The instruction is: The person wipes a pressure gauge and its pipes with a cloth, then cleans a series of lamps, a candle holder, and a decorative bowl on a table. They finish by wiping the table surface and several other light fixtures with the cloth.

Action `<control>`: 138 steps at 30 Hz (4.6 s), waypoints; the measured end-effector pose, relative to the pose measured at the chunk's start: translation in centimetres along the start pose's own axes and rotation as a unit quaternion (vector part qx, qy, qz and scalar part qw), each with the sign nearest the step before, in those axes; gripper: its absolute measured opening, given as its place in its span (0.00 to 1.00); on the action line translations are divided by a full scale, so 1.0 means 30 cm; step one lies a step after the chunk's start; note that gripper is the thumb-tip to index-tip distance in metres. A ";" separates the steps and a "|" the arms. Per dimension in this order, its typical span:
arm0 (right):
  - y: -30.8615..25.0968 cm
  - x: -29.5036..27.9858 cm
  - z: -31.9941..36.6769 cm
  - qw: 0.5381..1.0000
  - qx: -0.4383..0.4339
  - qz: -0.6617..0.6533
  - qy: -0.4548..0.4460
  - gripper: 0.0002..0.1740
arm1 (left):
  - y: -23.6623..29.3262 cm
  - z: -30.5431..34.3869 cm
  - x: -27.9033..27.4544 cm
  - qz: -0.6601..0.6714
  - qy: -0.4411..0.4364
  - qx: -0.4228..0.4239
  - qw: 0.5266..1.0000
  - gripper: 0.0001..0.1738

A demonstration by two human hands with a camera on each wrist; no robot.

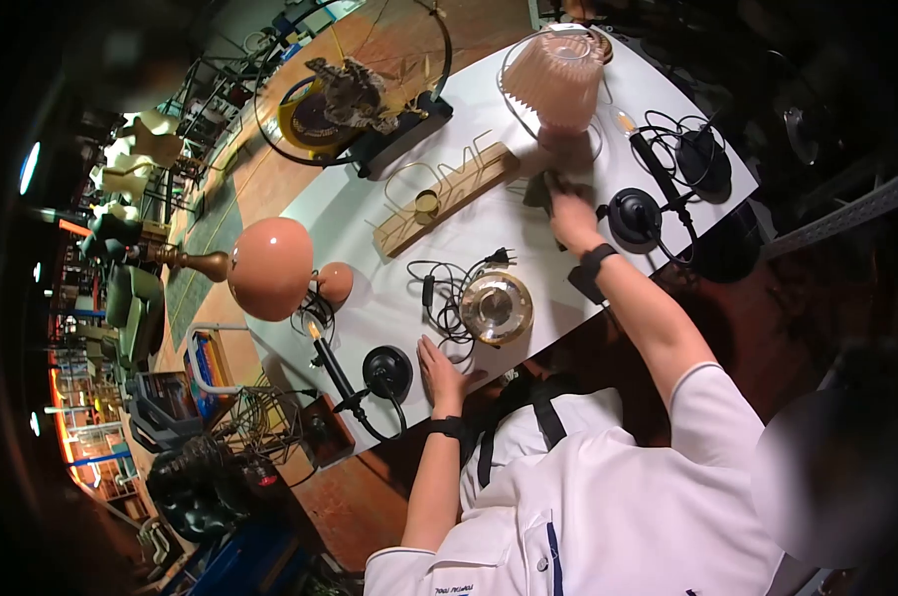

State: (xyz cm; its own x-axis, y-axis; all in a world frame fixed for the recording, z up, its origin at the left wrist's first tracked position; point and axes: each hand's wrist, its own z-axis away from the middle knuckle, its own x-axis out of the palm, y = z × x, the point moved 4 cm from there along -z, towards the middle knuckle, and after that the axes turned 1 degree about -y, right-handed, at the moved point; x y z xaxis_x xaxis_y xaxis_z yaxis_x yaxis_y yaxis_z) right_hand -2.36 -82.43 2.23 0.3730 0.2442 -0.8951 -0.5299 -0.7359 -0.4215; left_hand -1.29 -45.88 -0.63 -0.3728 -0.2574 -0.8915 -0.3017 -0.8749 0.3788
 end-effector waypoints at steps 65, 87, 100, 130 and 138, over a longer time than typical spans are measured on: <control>0.988 -0.395 0.249 0.965 0.077 0.217 -0.122 0.46 | -0.044 -0.015 0.027 0.007 -0.005 -0.016 1.000 0.75; 0.842 -0.408 0.200 0.968 -0.069 0.211 -0.117 0.37 | -0.041 -0.029 0.024 0.009 -0.031 -0.016 0.999 0.76; 1.316 -0.577 0.204 0.925 0.270 0.263 -0.054 0.37 | -0.099 -0.036 0.060 0.119 -0.026 -0.039 0.992 0.76; 1.486 -0.436 0.072 0.945 0.261 0.187 -0.061 0.40 | -0.070 -0.032 0.061 0.020 0.033 -0.016 0.999 0.67; 1.012 -0.325 0.381 0.982 0.111 0.140 -0.062 0.48 | -0.024 0.004 0.016 0.046 0.021 -0.041 0.998 0.76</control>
State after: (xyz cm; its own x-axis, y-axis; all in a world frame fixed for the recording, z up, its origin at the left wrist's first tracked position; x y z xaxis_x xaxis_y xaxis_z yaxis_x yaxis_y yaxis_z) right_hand -30.81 -99.94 -3.50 0.1006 0.1369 -0.9855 -0.7567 -0.6326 -0.1651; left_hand -1.37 -45.32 -1.30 -0.3570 -0.3539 -0.8645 -0.1943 -0.8771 0.4393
